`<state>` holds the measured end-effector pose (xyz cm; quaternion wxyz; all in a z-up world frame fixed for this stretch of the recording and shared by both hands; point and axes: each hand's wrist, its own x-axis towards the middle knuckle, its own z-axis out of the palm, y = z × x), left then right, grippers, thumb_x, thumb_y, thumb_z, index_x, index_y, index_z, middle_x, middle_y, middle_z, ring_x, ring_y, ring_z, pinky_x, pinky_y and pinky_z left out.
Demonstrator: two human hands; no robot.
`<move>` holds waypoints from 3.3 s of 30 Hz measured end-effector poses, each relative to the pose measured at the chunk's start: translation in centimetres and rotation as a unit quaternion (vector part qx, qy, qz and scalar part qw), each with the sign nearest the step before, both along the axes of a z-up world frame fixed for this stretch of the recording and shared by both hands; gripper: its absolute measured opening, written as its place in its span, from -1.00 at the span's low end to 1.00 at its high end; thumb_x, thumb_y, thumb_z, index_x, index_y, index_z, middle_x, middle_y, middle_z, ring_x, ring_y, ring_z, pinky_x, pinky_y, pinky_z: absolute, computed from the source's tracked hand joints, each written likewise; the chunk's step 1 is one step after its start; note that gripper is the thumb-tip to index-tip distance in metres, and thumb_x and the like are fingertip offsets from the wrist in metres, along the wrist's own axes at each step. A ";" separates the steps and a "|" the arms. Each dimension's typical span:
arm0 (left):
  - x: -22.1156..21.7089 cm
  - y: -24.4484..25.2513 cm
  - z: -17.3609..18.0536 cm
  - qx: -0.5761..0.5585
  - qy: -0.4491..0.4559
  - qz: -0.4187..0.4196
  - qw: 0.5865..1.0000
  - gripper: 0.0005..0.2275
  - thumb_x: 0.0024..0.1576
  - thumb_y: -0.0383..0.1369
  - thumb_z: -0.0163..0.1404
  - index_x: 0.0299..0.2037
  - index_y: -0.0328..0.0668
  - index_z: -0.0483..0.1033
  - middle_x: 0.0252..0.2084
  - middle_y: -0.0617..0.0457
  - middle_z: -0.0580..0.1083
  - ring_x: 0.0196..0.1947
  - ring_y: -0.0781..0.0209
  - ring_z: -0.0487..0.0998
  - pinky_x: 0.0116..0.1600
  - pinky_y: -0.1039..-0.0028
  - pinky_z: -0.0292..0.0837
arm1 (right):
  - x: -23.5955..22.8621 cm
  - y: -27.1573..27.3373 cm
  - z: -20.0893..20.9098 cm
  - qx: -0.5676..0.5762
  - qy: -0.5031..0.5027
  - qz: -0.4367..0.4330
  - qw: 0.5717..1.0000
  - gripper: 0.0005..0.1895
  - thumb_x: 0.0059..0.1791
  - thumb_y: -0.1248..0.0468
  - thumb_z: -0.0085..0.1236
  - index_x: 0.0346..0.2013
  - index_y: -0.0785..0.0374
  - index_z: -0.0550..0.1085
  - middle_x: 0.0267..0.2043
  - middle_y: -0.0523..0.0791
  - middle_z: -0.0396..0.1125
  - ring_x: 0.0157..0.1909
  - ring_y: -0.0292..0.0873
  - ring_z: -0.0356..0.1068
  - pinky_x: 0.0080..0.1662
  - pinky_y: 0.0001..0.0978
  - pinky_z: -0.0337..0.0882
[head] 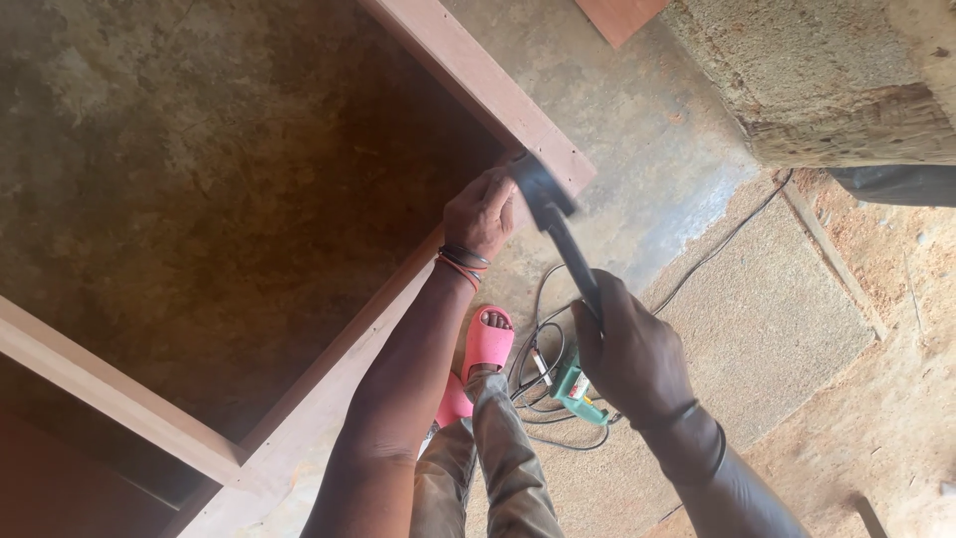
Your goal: Hammering nails into the wooden frame of a piece of furniture.
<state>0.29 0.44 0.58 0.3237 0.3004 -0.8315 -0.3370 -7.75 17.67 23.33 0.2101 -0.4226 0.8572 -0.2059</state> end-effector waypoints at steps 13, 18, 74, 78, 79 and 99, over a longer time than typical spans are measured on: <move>13.2 1.0 6.1 0.136 0.096 0.083 0.982 -0.89 0.34 -0.58 -0.03 -0.01 -0.27 0.50 -0.07 -0.07 0.58 -0.08 0.11 0.66 0.05 0.41 0.61 | 3.6 9.7 -3.3 0.081 -0.074 -0.103 0.989 -0.72 0.03 0.18 0.18 -0.02 0.21 0.45 -0.57 -0.05 0.40 -0.51 -0.05 0.49 -0.42 -0.19 0.42; 24.6 5.1 4.6 0.167 0.068 0.129 0.975 -0.86 0.34 -0.60 -0.06 0.04 -0.29 0.46 -0.06 -0.06 0.60 -0.06 0.12 0.67 0.08 0.40 0.60 | 9.0 11.7 -2.9 0.163 -0.157 -0.172 0.959 -0.68 0.01 0.18 0.15 0.04 0.15 0.46 -0.65 -0.09 0.38 -0.60 -0.16 0.46 -0.48 -0.25 0.39; 25.9 6.9 -0.2 -0.008 0.008 0.089 0.996 -0.85 0.15 -0.56 0.08 -0.12 -0.15 0.52 -0.26 0.00 0.53 -0.25 0.00 0.60 -0.19 0.31 0.55 | 21.0 5.7 1.0 -0.031 0.001 0.155 0.987 -0.58 0.04 0.26 0.24 0.14 0.32 0.39 -0.32 0.00 0.47 -0.38 0.01 0.54 -0.40 -0.21 0.46; 25.5 6.8 0.0 -0.015 0.030 0.083 0.996 -0.86 0.16 -0.56 0.09 -0.12 -0.16 0.51 -0.26 0.00 0.53 -0.23 -0.01 0.60 -0.17 0.31 0.56 | 20.9 5.6 0.4 -0.029 0.008 0.161 0.986 -0.63 0.05 0.28 0.21 0.11 0.32 0.39 -0.32 0.00 0.47 -0.39 0.02 0.53 -0.41 -0.20 0.46; 25.5 6.7 0.6 -0.011 0.036 0.080 0.996 -0.85 0.17 -0.56 0.08 -0.10 -0.15 0.52 -0.24 0.01 0.55 -0.22 0.01 0.61 -0.15 0.31 0.56 | 20.8 5.6 0.5 -0.027 0.002 0.153 0.988 -0.64 0.05 0.27 0.20 0.10 0.33 0.39 -0.32 0.00 0.47 -0.39 0.03 0.53 -0.41 -0.20 0.45; 25.7 6.9 0.5 -0.004 0.027 0.076 0.997 -0.83 0.21 -0.52 0.04 -0.05 -0.07 0.57 -0.15 -0.01 0.59 -0.16 0.00 0.63 -0.09 0.29 0.57 | 21.2 6.0 0.4 0.003 0.003 0.104 0.995 -0.79 0.07 0.25 0.17 -0.06 0.24 0.39 -0.48 0.00 0.41 -0.47 0.07 0.49 -0.45 -0.11 0.42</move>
